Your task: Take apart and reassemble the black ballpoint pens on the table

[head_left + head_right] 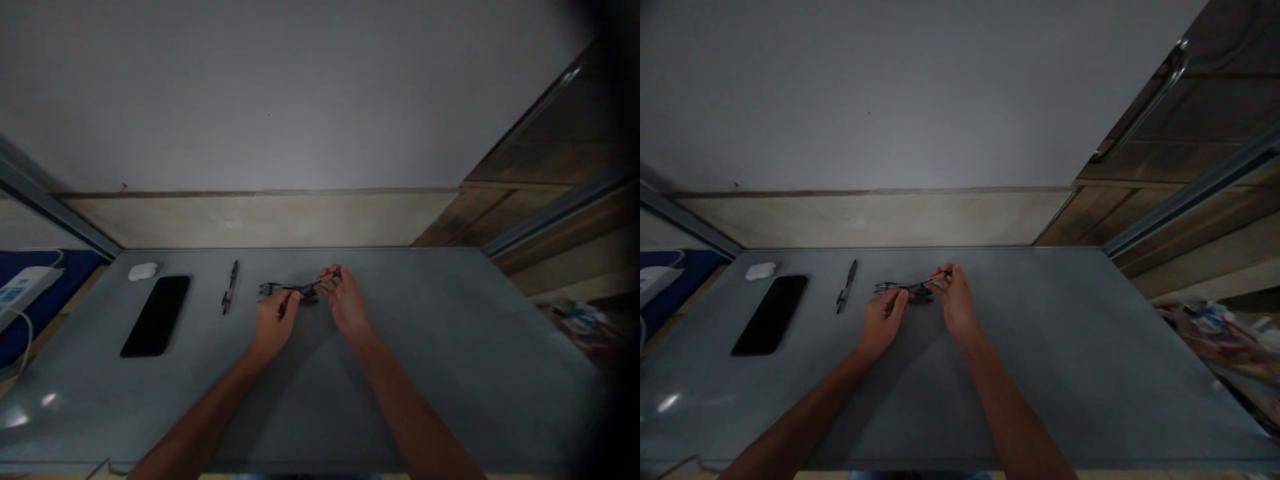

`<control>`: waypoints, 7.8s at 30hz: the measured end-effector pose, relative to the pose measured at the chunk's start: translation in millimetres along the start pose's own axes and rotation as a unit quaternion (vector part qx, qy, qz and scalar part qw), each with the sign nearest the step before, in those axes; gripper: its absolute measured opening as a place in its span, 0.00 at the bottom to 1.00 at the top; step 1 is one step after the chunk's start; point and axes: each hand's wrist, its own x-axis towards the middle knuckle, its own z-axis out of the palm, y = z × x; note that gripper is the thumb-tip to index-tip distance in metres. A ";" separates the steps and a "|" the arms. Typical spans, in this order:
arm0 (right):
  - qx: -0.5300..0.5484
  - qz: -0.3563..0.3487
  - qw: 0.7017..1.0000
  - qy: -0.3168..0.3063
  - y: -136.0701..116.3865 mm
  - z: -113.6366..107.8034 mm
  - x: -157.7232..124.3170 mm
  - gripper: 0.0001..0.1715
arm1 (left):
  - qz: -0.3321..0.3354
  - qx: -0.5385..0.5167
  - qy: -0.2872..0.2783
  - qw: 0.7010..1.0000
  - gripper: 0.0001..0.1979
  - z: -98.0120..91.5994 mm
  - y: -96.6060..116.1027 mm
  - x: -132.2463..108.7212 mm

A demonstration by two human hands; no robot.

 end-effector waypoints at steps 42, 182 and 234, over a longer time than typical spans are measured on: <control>-0.392 -0.137 0.905 -0.098 14.0 3.1 -12.7 0.11 | -0.113 0.412 0.122 0.896 0.16 -149.9 -62.1 61.1; -0.516 -0.102 0.844 -0.106 10.0 16.1 -27.7 0.35 | 0.181 0.402 -0.114 0.890 0.16 -20.2 3.9 7.2; -0.472 -0.074 0.873 -0.095 19.4 10.7 -24.5 0.36 | 0.063 0.493 -0.113 0.860 0.29 -16.6 4.6 6.8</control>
